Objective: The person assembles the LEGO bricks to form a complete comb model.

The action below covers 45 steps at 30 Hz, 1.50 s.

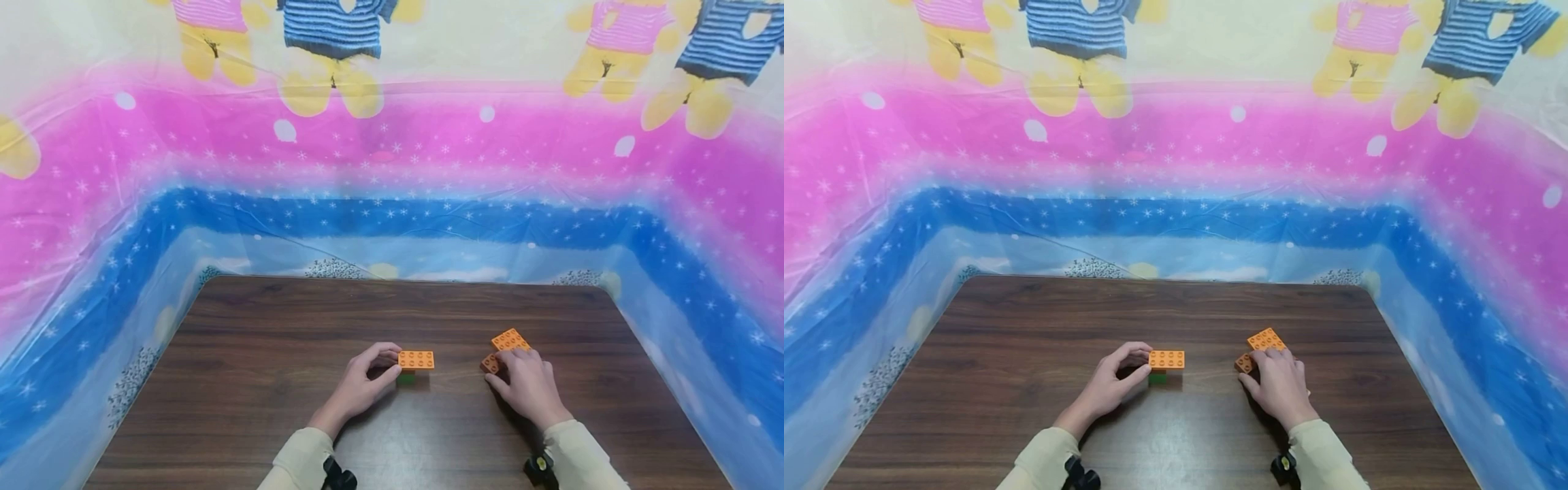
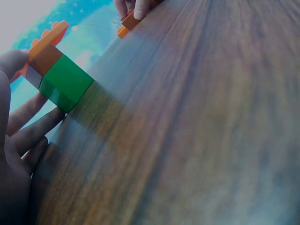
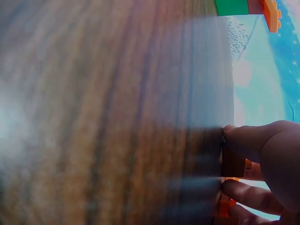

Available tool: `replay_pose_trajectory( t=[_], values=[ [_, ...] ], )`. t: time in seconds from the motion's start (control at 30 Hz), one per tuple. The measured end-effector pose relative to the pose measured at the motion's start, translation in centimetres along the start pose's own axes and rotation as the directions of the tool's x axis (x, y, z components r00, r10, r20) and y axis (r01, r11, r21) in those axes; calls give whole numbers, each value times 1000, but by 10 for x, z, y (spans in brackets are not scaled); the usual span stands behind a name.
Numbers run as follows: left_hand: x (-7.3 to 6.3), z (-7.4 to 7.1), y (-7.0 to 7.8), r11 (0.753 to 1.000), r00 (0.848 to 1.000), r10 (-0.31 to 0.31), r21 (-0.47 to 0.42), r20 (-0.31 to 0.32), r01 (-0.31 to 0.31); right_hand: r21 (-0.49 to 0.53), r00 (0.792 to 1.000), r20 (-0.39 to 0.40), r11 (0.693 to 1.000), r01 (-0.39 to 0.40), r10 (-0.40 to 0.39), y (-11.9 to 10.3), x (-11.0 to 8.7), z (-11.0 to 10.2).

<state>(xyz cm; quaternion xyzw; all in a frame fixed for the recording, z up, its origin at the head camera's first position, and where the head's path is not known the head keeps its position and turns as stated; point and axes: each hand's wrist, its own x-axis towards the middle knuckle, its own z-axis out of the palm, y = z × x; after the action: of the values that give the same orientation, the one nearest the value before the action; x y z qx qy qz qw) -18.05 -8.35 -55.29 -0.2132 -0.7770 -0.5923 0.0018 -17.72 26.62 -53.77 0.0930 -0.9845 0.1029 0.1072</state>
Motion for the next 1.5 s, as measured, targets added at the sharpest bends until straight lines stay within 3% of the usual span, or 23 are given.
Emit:
replay_pose_trajectory(
  t=[0.87, 1.2, 1.5],
  values=[
    [2, 0, 0, 1000, 1000, 14, 5, 2, -14, 156, 998, 34, 986, -58, 54, -1, 2, -8],
    [2, 0, -1, 1000, 1000, 4, 9, -2, -4, 311, 999, 52, 950, -17, 0, 1, 2, -12],
    [1, 1, -3, 1000, 1000, 10, 11, -5, -10, 377, 998, 55, 926, -18, -3, -4, 2, -15]
  ],
)
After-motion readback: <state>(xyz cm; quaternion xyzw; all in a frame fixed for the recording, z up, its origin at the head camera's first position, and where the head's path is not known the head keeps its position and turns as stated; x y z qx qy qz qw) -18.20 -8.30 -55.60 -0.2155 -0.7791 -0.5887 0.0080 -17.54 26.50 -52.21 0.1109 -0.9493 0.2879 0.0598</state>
